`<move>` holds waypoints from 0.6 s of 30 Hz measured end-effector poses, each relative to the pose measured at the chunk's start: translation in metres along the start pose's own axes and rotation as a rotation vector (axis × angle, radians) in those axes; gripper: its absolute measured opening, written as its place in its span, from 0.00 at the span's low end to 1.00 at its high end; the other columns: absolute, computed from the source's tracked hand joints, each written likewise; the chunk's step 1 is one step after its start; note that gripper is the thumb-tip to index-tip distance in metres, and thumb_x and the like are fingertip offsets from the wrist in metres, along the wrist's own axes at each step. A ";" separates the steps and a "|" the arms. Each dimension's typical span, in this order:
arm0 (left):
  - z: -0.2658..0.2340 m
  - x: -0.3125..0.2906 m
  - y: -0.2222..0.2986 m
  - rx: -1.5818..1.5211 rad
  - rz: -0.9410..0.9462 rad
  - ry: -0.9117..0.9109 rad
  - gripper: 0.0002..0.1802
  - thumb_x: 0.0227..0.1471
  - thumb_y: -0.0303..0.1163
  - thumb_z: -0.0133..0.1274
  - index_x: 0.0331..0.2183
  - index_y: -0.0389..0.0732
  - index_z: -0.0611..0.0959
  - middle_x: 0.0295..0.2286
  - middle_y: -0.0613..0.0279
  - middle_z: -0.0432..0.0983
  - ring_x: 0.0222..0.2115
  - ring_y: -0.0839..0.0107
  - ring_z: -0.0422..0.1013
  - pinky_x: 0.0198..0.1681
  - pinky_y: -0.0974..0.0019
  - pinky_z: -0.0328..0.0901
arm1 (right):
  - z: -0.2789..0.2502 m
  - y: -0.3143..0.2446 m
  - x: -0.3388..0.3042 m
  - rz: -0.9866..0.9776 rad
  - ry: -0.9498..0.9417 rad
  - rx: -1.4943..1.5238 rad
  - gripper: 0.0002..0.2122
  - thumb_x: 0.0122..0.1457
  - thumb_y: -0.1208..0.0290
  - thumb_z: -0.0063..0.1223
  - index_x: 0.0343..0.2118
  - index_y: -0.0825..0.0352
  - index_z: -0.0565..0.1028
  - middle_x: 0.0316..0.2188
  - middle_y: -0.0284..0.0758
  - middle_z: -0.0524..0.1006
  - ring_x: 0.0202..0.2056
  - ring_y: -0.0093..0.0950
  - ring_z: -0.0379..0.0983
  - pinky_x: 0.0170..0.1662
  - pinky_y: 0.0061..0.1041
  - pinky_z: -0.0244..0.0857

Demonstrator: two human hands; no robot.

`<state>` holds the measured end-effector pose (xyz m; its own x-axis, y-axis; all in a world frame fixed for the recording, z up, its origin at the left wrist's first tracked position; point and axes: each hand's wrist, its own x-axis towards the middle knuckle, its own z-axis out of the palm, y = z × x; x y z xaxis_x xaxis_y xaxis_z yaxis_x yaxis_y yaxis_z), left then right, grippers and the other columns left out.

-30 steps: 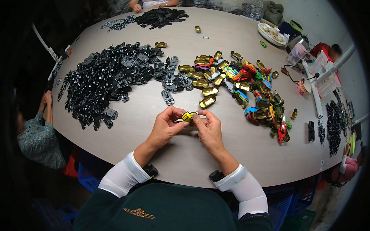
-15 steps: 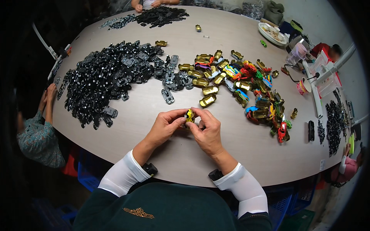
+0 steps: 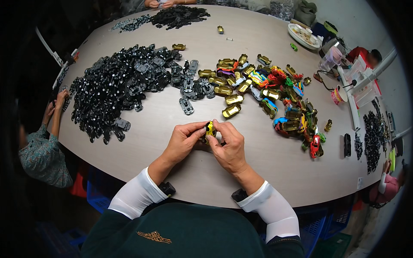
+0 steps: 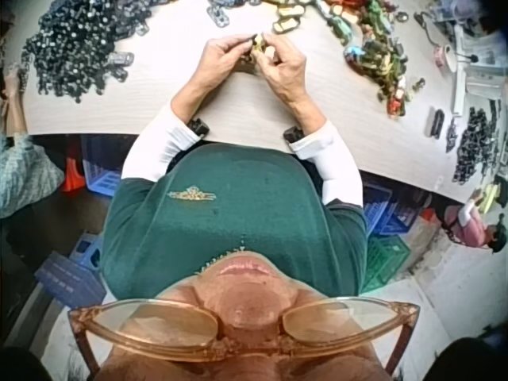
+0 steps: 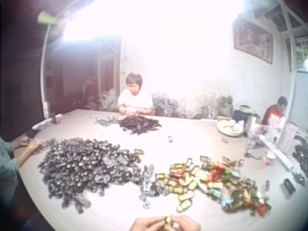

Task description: The person assembles small toy cars by hand at a large table. They pick up a black chassis and a colored body, then snap the two parts together to form a complete car. The person repeats this process with various colored bodies, placing the finished cars into a pile on the table.

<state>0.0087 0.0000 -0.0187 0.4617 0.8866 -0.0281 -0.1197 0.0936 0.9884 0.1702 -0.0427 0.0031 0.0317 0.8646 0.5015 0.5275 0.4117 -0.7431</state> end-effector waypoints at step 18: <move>0.000 0.000 0.003 0.167 0.174 -0.004 0.14 0.56 0.20 0.48 0.45 0.34 0.79 0.36 0.60 0.79 0.36 0.77 0.73 0.40 0.73 0.70 | -0.001 -0.004 0.002 0.053 -0.058 -0.019 0.17 0.44 0.81 0.60 0.41 0.72 0.75 0.27 0.40 0.73 0.22 0.30 0.69 0.24 0.26 0.63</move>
<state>0.0081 0.0000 -0.0160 0.4507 0.8808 0.1449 -0.0508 -0.1367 0.9893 0.1687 -0.0425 0.0079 0.0109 0.9005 0.4348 0.5421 0.3601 -0.7592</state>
